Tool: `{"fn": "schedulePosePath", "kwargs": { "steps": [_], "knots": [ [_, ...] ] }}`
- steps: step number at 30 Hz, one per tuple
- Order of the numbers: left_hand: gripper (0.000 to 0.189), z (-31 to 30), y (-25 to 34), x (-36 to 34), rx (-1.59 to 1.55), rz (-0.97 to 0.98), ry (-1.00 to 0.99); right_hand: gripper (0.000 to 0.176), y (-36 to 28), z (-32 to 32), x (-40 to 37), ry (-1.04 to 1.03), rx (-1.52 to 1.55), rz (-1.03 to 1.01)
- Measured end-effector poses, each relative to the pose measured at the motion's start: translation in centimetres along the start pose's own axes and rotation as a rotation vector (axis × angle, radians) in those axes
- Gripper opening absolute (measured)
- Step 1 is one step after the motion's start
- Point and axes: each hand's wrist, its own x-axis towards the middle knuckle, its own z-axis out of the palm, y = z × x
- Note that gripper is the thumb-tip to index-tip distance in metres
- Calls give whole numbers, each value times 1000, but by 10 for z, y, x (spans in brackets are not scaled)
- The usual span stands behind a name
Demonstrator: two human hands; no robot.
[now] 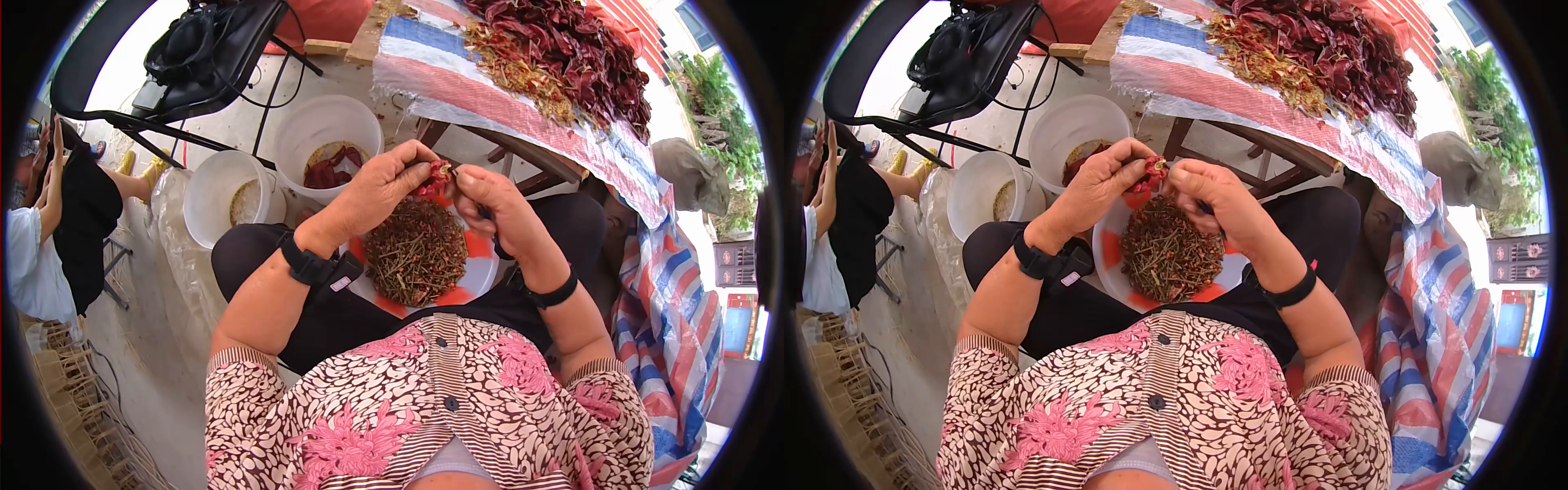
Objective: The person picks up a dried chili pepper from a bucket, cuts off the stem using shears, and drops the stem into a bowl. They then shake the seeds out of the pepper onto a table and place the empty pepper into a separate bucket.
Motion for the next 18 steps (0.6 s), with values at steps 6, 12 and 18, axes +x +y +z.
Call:
{"fn": "schedulePosePath", "kwargs": {
  "steps": [6,12,18],
  "knots": [
    [18,1,-3,1,-150,-63,30,29,1,14,-8,397,-1035,-428],
    [16,-1,-2,0,-137,-64,50,28,-4,19,-11,481,-1176,-508],
    [16,-1,-4,1,-56,-27,81,27,-5,20,-7,472,-1242,-510]
  ]
}}
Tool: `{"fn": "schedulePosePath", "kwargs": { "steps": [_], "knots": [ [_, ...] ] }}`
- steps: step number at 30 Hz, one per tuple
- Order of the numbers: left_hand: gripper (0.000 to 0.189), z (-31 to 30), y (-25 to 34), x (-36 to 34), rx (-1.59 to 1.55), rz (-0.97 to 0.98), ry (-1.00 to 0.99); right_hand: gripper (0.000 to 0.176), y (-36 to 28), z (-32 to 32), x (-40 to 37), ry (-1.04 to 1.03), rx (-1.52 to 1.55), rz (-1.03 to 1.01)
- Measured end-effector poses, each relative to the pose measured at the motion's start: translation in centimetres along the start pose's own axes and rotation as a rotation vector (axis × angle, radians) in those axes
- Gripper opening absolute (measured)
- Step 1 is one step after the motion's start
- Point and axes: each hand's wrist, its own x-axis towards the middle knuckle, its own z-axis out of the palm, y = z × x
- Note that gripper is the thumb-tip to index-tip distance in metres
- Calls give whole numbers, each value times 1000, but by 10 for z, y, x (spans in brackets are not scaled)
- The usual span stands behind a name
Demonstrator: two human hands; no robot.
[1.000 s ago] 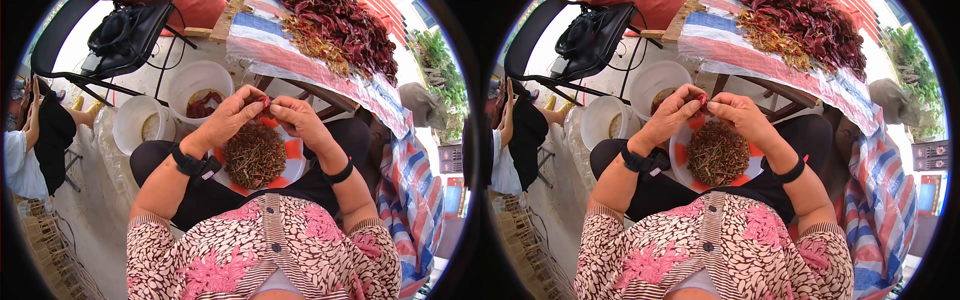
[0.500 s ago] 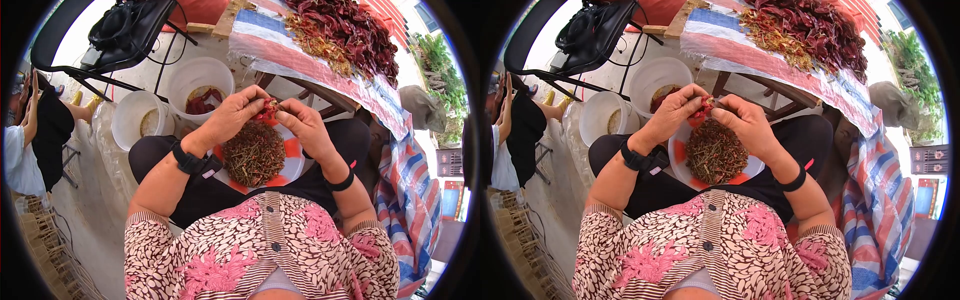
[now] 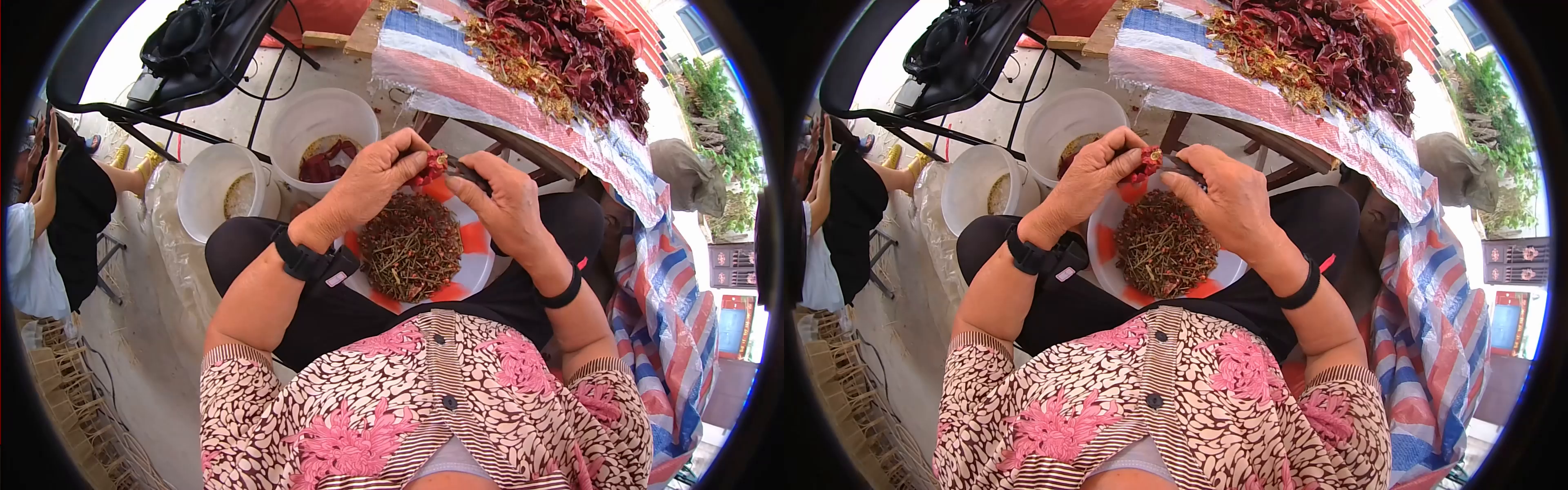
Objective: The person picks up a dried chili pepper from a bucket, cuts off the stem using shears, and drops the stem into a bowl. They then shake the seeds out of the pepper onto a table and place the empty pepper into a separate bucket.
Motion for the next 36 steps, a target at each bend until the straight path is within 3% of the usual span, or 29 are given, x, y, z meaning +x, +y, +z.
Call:
{"fn": "schedulePosePath", "kwargs": {
  "steps": [8,15,18,21,24,27,30,33,36],
  "knots": [
    [18,0,0,-1,54,40,-29,25,-2,6,1,14,-130,-10],
    [20,6,3,-3,-175,-100,-55,20,-4,6,0,80,-307,-147],
    [20,6,3,-3,-289,-135,-81,18,7,10,3,31,7,-121],
    [19,5,7,-4,-176,-69,-97,21,2,4,3,-278,824,279],
    [17,5,9,-4,-146,-43,-136,26,11,-2,1,-518,1323,635],
    [17,4,12,-4,-144,-15,-144,27,10,6,-7,-592,1778,715],
    [17,4,7,-4,-117,27,-129,25,10,7,-10,-633,1860,703],
    [17,6,4,-5,-89,46,-96,23,1,5,-9,-288,1012,497],
    [17,8,7,-7,-141,-24,-92,26,1,10,-19,-81,529,307]
  ]
}}
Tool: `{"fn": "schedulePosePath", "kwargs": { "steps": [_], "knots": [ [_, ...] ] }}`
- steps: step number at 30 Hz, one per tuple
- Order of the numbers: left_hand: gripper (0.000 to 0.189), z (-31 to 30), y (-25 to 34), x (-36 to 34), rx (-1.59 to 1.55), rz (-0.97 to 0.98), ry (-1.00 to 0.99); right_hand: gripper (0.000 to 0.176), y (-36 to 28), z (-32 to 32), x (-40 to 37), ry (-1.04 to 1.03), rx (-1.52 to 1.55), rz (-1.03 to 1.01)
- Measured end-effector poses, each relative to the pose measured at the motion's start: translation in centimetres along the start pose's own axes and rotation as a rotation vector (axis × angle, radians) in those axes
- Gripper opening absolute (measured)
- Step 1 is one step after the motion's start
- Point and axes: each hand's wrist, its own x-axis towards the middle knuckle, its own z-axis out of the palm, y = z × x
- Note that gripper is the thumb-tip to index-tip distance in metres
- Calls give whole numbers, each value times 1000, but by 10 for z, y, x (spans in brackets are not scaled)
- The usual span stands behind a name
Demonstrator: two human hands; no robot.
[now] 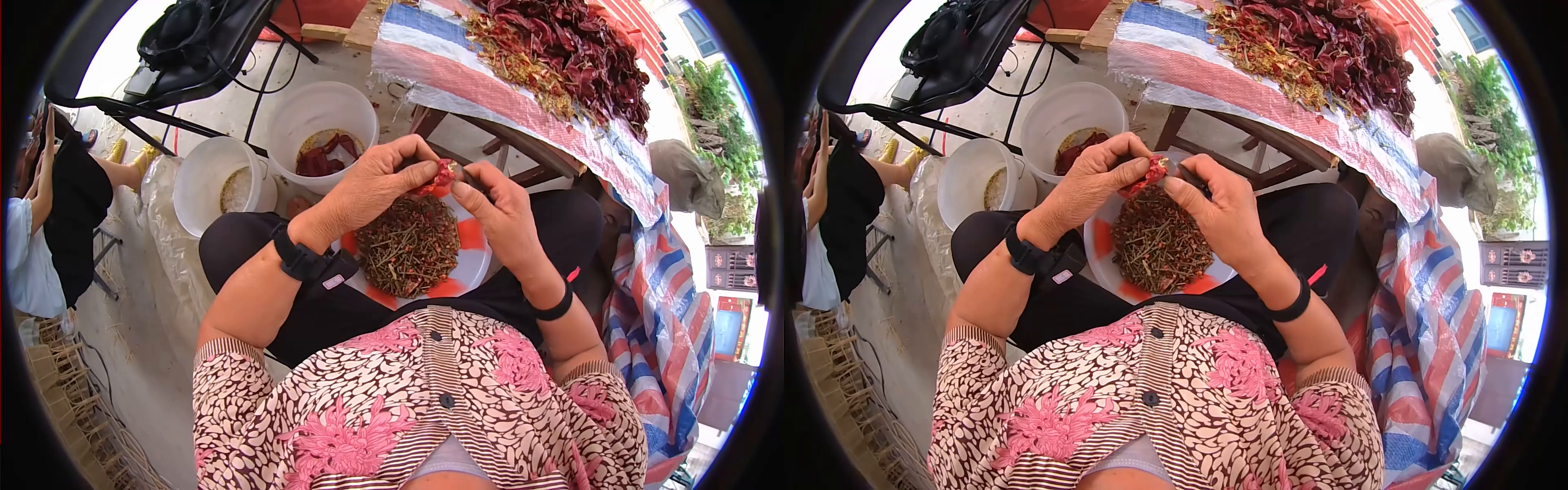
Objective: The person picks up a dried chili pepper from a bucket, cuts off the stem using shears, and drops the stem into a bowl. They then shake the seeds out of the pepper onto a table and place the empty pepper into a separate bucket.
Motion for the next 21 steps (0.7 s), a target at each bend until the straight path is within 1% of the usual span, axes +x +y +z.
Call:
{"fn": "schedulePosePath", "kwargs": {
  "steps": [1,4,7,10,16,19,20,21],
  "knots": [
    [17,1,0,0,-41,-20,-6,27,1,0,-1,59,-165,-60],
    [17,5,-3,-1,-104,-42,-16,29,-2,5,-3,199,-347,-203],
    [16,8,-6,1,-58,-12,-9,30,-4,1,0,65,-221,-167],
    [15,11,-9,0,-8,17,22,31,-1,0,4,77,-304,-220],
    [12,12,-14,-3,64,68,80,27,-6,3,10,60,-464,-222],
    [12,11,-10,-4,172,105,101,27,9,2,18,-73,-82,-146],
    [12,11,-10,-3,216,124,104,28,9,-1,17,-147,106,-19],
    [12,10,-9,-3,181,111,79,28,7,-5,16,-219,293,107]
  ]
}}
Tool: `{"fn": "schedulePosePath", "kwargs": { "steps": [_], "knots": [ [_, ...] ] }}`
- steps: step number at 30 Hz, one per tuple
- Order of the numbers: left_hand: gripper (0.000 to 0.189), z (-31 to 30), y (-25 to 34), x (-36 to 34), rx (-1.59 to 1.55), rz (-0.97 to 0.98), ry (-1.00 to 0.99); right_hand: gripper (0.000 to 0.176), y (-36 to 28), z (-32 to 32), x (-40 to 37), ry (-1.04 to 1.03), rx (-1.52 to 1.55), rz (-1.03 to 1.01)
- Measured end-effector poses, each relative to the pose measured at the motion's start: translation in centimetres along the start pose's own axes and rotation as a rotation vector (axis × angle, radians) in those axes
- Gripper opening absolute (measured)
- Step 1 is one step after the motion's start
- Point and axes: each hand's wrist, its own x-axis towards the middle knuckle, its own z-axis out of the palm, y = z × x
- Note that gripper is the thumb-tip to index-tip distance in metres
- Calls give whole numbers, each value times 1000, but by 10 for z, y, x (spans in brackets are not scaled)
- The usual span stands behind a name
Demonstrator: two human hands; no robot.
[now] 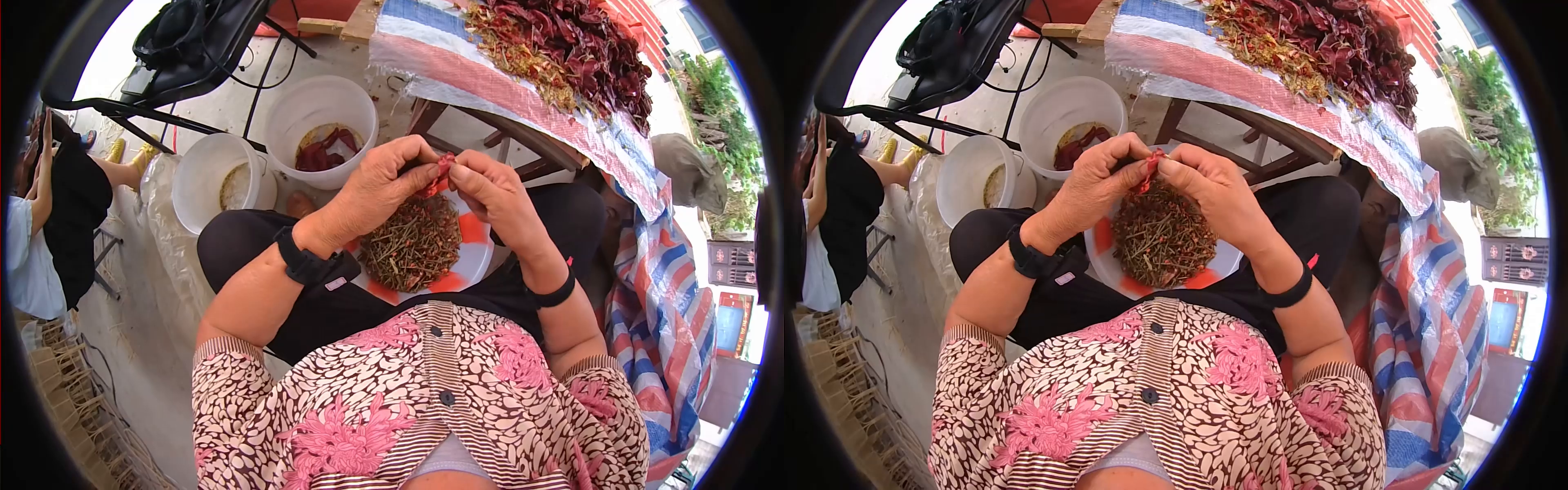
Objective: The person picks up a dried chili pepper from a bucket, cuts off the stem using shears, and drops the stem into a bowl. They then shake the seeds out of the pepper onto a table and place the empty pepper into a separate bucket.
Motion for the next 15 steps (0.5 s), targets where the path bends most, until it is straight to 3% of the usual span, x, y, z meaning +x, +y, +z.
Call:
{"fn": "schedulePosePath", "kwargs": {
  "steps": [4,7,15],
  "knots": [
    [12,-6,1,2,-86,-10,-89,32,-1,0,-7,-164,568,230],
    [12,-11,5,3,-189,-56,-162,35,10,6,-11,-219,872,264],
    [14,-19,-1,7,-446,-130,-347,41,32,30,-15,-384,1253,211]
  ]
}}
